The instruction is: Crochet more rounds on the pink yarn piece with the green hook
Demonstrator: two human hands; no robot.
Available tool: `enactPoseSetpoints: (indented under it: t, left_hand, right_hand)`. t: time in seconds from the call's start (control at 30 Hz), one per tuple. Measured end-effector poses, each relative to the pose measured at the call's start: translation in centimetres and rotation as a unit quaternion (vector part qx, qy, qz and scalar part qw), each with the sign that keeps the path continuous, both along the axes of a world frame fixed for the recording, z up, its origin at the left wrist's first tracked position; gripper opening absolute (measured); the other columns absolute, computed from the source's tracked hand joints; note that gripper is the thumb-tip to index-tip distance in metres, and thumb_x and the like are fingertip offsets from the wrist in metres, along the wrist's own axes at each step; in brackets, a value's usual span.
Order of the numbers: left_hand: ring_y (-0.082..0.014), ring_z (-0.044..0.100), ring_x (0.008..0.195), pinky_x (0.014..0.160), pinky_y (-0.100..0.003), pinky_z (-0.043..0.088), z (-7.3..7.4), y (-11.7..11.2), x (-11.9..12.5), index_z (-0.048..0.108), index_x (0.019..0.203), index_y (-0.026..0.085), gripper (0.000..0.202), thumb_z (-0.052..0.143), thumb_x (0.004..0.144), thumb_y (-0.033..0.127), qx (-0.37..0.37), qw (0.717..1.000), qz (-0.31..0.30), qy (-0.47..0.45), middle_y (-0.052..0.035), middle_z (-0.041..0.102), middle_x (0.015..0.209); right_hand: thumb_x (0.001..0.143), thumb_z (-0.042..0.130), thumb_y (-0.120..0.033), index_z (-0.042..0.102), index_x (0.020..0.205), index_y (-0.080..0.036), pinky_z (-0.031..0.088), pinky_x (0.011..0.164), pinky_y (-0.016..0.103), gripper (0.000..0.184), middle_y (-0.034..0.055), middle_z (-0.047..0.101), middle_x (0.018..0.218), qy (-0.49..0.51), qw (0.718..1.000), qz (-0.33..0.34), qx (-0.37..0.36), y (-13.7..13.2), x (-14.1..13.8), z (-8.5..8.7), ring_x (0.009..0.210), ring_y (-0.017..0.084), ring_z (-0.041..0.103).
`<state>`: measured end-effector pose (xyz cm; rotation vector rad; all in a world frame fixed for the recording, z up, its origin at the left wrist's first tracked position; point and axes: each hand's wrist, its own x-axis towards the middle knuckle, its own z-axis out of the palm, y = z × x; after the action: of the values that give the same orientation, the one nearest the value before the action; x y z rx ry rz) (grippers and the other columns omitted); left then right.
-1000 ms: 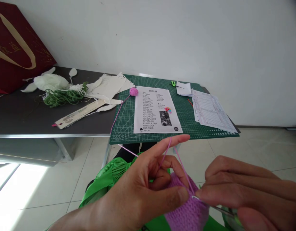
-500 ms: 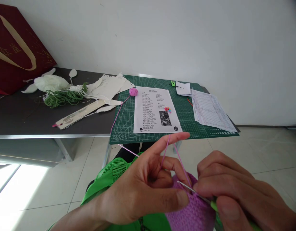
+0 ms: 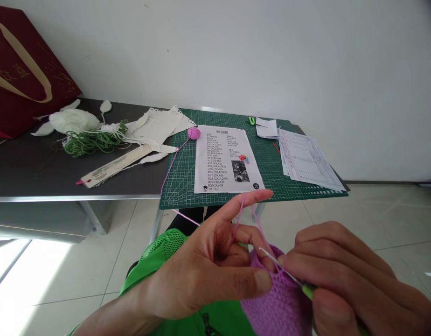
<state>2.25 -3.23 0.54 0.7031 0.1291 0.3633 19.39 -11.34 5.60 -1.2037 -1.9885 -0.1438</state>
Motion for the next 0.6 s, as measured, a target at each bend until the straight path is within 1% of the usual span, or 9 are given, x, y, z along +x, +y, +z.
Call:
enactPoseSetpoints:
  t: [0.07,0.17,0.23,0.33,0.43,0.47,0.53,0.6]
  left_hand:
    - [0.0011,0.028,0.05,0.048,-0.012,0.024,0.1,0.1,0.0,0.052,0.144,0.039,0.067,0.072,0.091,0.003,-0.003,1.0,-0.003,0.012,0.001,0.064,0.094]
    - [0.0008,0.029,0.05,0.047,-0.012,0.024,0.3,0.1,-0.1,0.054,0.142,0.037,0.065,0.074,0.089,0.004,-0.014,1.0,-0.013,0.023,0.0008,0.065,0.093]
    - [0.0008,0.029,0.049,0.047,-0.012,0.025,0.3,0.1,-0.1,0.056,0.141,0.035,0.064,0.076,0.088,0.005,-0.025,0.999,-0.004,0.024,0.0007,0.066,0.091]
    - [0.0012,0.029,0.048,0.047,-0.012,0.026,0.2,-0.1,0.0,0.058,0.14,0.033,0.064,0.078,0.086,0.006,-0.034,0.999,0.006,0.023,0.0005,0.068,0.091]
    - [0.0011,0.029,0.048,0.046,-0.013,0.025,0.2,-0.2,0.0,0.057,0.141,0.033,0.065,0.078,0.086,0.006,-0.027,0.999,-0.006,0.021,0.0003,0.068,0.092]
    - [0.0008,0.028,0.047,0.046,-0.014,0.024,0.2,-0.3,0.0,0.057,0.141,0.033,0.065,0.079,0.086,0.007,-0.023,0.999,-0.002,0.024,0.0002,0.069,0.091]
    - [0.0001,0.026,0.047,0.045,-0.015,0.02,0.3,-0.5,0.1,0.058,0.141,0.032,0.064,0.079,0.085,0.01,-0.015,0.999,0.016,0.033,-0.0003,0.069,0.089]
    - [-0.0006,0.024,0.047,0.044,-0.017,0.019,0.4,-0.5,0.1,0.058,0.141,0.032,0.063,0.079,0.086,0.012,-0.01,0.999,0.023,0.041,-0.0007,0.069,0.089]
  right_hand:
    - [0.099,0.053,-0.019,0.067,0.073,-0.011,0.056,0.058,0.018,0.03,0.0004,0.066,0.061,0.036,0.999,0.003,0.004,0.1,-0.3,-0.1,0.058,0.009,0.061]
    - [0.102,0.051,-0.025,0.064,0.068,-0.012,0.054,0.052,0.02,0.039,0.0013,0.062,0.055,0.083,0.996,-0.029,0.019,0.3,-1.1,0.2,0.053,0.01,0.059]
    - [0.103,0.051,-0.026,0.063,0.066,-0.013,0.052,0.048,0.019,0.041,0.0007,0.061,0.052,0.098,0.994,-0.037,0.02,0.5,-1.3,0.5,0.05,0.01,0.058]
    - [0.104,0.049,-0.026,0.062,0.067,-0.014,0.05,0.047,0.016,0.041,-0.0007,0.06,0.053,0.101,0.995,-0.003,-0.017,0.3,-0.9,0.5,0.051,0.008,0.056]
    - [0.107,0.042,-0.037,0.064,0.08,-0.018,0.051,0.055,0.016,0.04,-0.0032,0.063,0.062,0.099,0.991,0.034,-0.089,-0.6,0.5,-0.4,0.059,0.007,0.059]
    - [0.107,0.04,-0.042,0.064,0.087,-0.021,0.052,0.06,0.016,0.037,-0.0049,0.064,0.065,0.094,0.988,0.033,-0.118,-1.0,1.0,-0.8,0.062,0.006,0.06]
    - [0.106,0.04,-0.047,0.064,0.092,-0.026,0.054,0.063,0.018,0.035,-0.0061,0.066,0.067,0.087,0.985,0.038,-0.146,-1.6,1.8,-1.3,0.062,0.007,0.061]
    - [0.106,0.039,-0.047,0.065,0.094,-0.027,0.055,0.063,0.019,0.035,-0.0062,0.066,0.067,0.079,0.984,0.046,-0.153,-1.9,2.2,-1.3,0.061,0.007,0.061]
